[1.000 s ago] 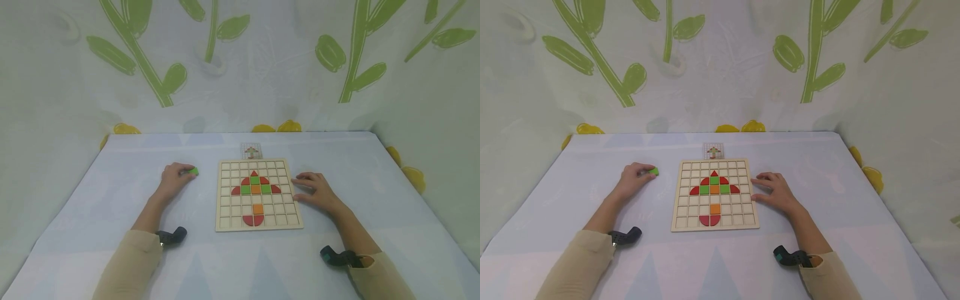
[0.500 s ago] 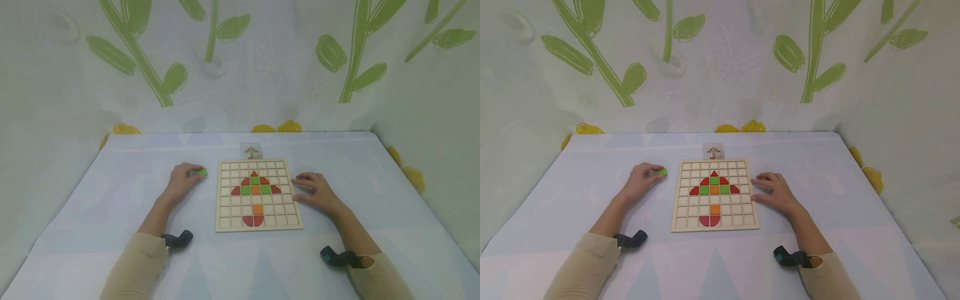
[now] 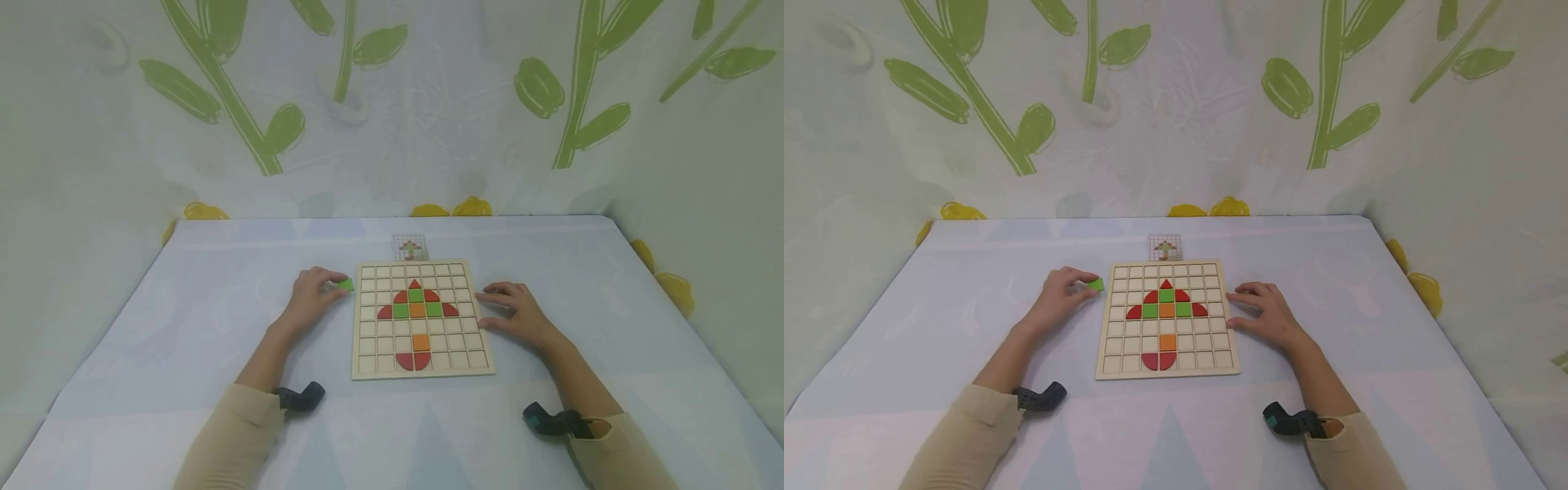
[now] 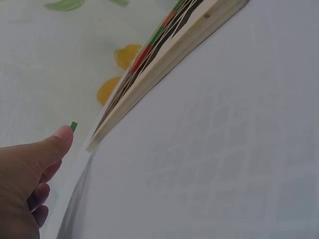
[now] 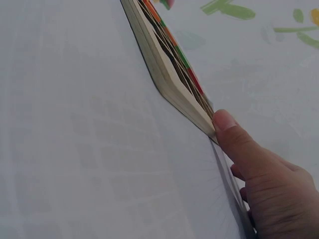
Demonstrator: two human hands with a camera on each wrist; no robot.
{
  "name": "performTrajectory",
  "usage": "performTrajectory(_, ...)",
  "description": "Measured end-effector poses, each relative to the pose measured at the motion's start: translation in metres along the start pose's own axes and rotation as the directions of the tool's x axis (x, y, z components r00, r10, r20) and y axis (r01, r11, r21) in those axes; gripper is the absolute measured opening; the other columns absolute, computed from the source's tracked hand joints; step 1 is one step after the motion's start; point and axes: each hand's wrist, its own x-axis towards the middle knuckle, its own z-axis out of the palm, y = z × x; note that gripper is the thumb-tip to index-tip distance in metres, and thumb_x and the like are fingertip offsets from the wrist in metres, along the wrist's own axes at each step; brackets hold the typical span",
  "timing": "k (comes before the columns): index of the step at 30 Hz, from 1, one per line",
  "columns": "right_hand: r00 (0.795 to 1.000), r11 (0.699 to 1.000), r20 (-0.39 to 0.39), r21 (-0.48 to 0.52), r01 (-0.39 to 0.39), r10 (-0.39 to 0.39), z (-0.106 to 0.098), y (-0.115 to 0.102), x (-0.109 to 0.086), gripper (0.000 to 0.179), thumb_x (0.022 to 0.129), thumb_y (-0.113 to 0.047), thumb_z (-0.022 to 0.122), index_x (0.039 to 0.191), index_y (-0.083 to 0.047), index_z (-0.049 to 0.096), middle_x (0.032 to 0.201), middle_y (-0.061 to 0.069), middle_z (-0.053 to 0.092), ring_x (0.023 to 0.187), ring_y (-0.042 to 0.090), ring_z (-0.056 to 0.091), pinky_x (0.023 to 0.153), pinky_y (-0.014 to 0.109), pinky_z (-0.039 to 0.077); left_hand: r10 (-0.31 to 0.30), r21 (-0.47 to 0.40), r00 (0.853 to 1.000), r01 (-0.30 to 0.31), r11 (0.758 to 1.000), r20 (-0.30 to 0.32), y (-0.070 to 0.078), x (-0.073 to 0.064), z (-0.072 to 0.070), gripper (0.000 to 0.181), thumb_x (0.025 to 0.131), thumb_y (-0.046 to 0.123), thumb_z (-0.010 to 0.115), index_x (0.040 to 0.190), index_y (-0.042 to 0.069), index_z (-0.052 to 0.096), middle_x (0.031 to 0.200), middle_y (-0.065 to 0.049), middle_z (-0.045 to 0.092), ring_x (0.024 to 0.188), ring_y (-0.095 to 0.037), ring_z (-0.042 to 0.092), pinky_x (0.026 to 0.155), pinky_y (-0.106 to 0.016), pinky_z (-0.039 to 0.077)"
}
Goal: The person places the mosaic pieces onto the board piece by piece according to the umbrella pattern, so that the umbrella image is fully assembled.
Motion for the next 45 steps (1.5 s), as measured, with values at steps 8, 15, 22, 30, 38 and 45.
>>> performTrajectory(8,1.000,1.000,-0.012,-0.001,0.009,-0.009,0.000,0.000,0.000,0.053,0.072,-0.026,0.081,0.119,-0.008,0.066,0.125,0.016,0.054,0.114,0.032,0.039,0.092,0.050,0.033,0.023,-0.017,0.999,-0.023,1.000,0.026,0.013,0.000,0.008,0.035,0.084,0.030,0.071,0.115,0.014,0.067,0.114,-0.006,0.059,0.110,-0.025,0.042,0.096,-0.045,0.029)
performTrajectory(15,1.000,1.000,-0.002,-0.008,-0.017,0.017,0.000,-0.001,-0.001,0.053,0.073,-0.028,0.080,0.121,-0.009,0.065,0.127,0.014,0.053,0.117,0.031,0.038,0.094,0.051,0.033,0.028,-0.033,0.997,-0.026,0.999,0.067,0.022,-0.001,0.015,0.035,0.084,0.034,0.070,0.115,0.018,0.066,0.115,-0.002,0.056,0.112,-0.023,0.040,0.097,-0.044,0.032)
performTrajectory(22,1.000,1.000,-0.003,-0.021,-0.020,0.020,0.000,-0.002,0.000,0.054,0.073,-0.029,0.080,0.121,-0.009,0.065,0.126,0.014,0.053,0.116,0.031,0.038,0.093,0.050,0.034,0.093,-0.034,0.991,-0.090,0.995,0.094,0.028,0.001,0.025,0.037,0.082,0.035,0.072,0.114,0.017,0.067,0.114,-0.003,0.058,0.109,-0.023,0.042,0.095,-0.044,0.032)
performTrajectory(30,1.000,1.000,-0.001,-0.014,-0.025,0.025,0.000,0.000,0.000,0.053,0.073,-0.029,0.080,0.121,-0.010,0.065,0.126,0.014,0.053,0.116,0.031,0.038,0.093,0.051,0.033,0.182,-0.010,0.977,-0.182,0.983,0.110,0.043,-0.002,0.033,0.032,0.082,0.027,0.072,0.111,0.013,0.069,0.111,-0.005,0.060,0.103,-0.024,0.043,0.090,-0.042,0.032)
performTrajectory(38,1.000,1.000,0.001,-0.022,-0.015,0.015,0.000,0.000,0.001,0.053,0.073,-0.028,0.080,0.121,-0.009,0.065,0.126,0.015,0.053,0.116,0.032,0.039,0.093,0.050,0.033,0.199,-0.032,0.971,-0.196,0.980,0.135,0.055,-0.005,0.039,0.029,0.083,0.027,0.072,0.111,0.016,0.069,0.107,-0.001,0.059,0.101,-0.021,0.042,0.089,-0.041,0.032)
performTrajectory(45,0.999,0.999,0.015,-0.022,-0.037,0.038,0.000,-0.001,0.001,0.054,0.074,-0.030,0.080,0.122,-0.009,0.064,0.127,0.014,0.053,0.117,0.032,0.038,0.094,0.052,0.033,0.237,-0.053,0.956,-0.231,0.972,0.173,0.062,-0.006,0.048,0.032,0.081,0.029,0.074,0.111,0.017,0.070,0.104,0.003,0.061,0.101,-0.018,0.045,0.091,-0.041,0.033)
